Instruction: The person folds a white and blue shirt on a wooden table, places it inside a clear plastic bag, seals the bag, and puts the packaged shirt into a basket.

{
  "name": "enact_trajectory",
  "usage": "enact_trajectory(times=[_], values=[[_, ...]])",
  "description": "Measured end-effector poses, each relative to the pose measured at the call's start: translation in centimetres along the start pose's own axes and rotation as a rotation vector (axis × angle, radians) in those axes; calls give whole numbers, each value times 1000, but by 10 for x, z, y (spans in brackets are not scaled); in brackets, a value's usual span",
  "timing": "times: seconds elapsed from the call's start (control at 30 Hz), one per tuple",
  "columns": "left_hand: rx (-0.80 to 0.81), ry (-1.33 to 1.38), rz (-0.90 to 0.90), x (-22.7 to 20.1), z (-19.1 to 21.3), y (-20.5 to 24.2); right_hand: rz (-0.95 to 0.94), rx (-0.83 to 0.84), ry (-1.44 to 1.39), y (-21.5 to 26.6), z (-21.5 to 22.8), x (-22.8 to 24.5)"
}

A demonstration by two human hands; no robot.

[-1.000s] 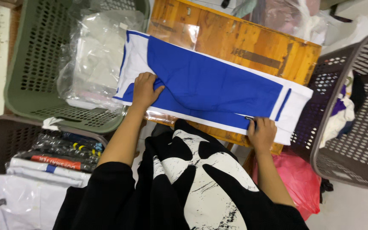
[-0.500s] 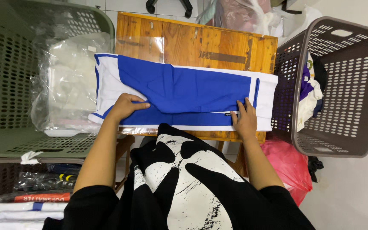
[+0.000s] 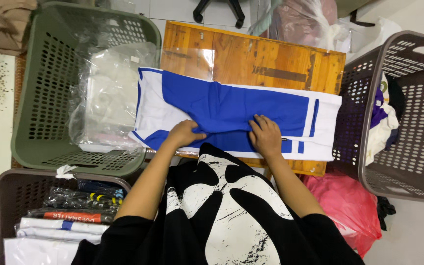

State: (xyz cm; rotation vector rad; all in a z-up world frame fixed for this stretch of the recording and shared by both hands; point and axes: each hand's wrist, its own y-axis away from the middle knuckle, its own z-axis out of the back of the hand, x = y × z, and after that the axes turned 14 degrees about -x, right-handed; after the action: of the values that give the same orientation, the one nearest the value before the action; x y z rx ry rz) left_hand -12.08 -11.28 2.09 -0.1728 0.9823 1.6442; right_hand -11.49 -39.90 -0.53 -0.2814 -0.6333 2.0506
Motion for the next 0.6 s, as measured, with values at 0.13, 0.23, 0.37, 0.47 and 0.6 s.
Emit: enact_trajectory(times=[0.13,0.23,0.37,0.47,0.6], values=[[-10,-24,-104,-9,5,18,-128,90,-39,4,-21,-22],[71,138,-404,-6,8,36,-227,79,-46,-12,-12,-23],[84,237,-578,-26,26,72,-105,43,-129,-33,15,-6],[78,316,-598,-39,31,87,11,-5,-293,-32,32,11],[80,325,-571,-44,26,92,96,133,-594,-31,59,34]])
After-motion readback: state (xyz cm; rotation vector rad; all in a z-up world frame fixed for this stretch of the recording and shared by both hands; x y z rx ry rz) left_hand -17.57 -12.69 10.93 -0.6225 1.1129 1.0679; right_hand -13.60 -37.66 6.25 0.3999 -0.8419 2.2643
